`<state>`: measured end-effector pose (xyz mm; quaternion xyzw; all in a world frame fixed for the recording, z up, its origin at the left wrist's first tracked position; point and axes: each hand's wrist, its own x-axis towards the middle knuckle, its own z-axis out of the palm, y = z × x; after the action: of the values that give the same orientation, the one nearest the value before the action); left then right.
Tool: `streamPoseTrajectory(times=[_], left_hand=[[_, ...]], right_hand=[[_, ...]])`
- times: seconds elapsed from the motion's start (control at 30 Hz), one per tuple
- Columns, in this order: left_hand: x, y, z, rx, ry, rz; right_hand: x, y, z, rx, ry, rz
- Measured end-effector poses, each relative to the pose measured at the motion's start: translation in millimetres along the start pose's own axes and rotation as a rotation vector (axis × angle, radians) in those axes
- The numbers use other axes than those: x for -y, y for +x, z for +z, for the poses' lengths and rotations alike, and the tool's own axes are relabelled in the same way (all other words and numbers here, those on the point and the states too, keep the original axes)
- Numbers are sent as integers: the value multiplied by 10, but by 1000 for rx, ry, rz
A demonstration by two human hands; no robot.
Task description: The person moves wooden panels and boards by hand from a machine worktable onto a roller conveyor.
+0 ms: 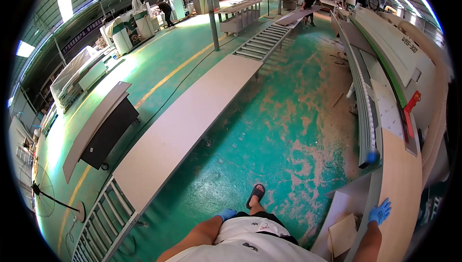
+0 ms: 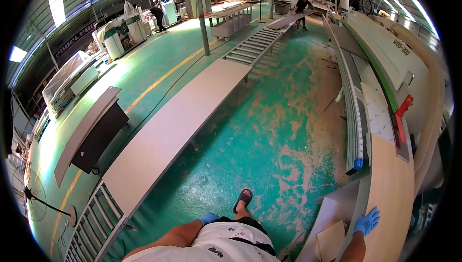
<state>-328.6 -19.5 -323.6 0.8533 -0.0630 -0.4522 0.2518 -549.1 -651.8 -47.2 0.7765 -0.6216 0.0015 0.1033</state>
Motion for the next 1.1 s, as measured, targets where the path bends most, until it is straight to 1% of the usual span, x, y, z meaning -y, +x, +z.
streamPoseTrajectory(times=[0.03, 0.1, 0.13, 0.4, 0.6, 0.73, 0.8, 0.93, 1.1], left_hand=[[1, -4, -7, 1, 1, 1], [10, -17, -14, 44, 73, 97], [8, -19, -11, 44, 73, 97], [-4, -19, -10, 11, -9, -18], [3, -15, -3, 4, -39, -45], [-22, -42, -25, 20, -13, -26], [-30, -46, -15, -6, -51, -60], [-22, -31, -17, -2, -50, -63], [-70, -81, -79, 85, -28, -19]], right_hand=[[-4, 2, 4, 2, 1, -4], [-16, -1, -5, 5, 0, -8], [-7, -6, -17, 8, 4, -5], [-15, 4, 9, 1, -7, -10], [-22, 9, 34, -13, 3, -12], [-19, 6, 24, -13, 8, -8], [-20, 7, 23, -11, 9, -8], [-28, 7, 25, -13, 8, -11], [-17, 8, 19, -15, 6, -16]])
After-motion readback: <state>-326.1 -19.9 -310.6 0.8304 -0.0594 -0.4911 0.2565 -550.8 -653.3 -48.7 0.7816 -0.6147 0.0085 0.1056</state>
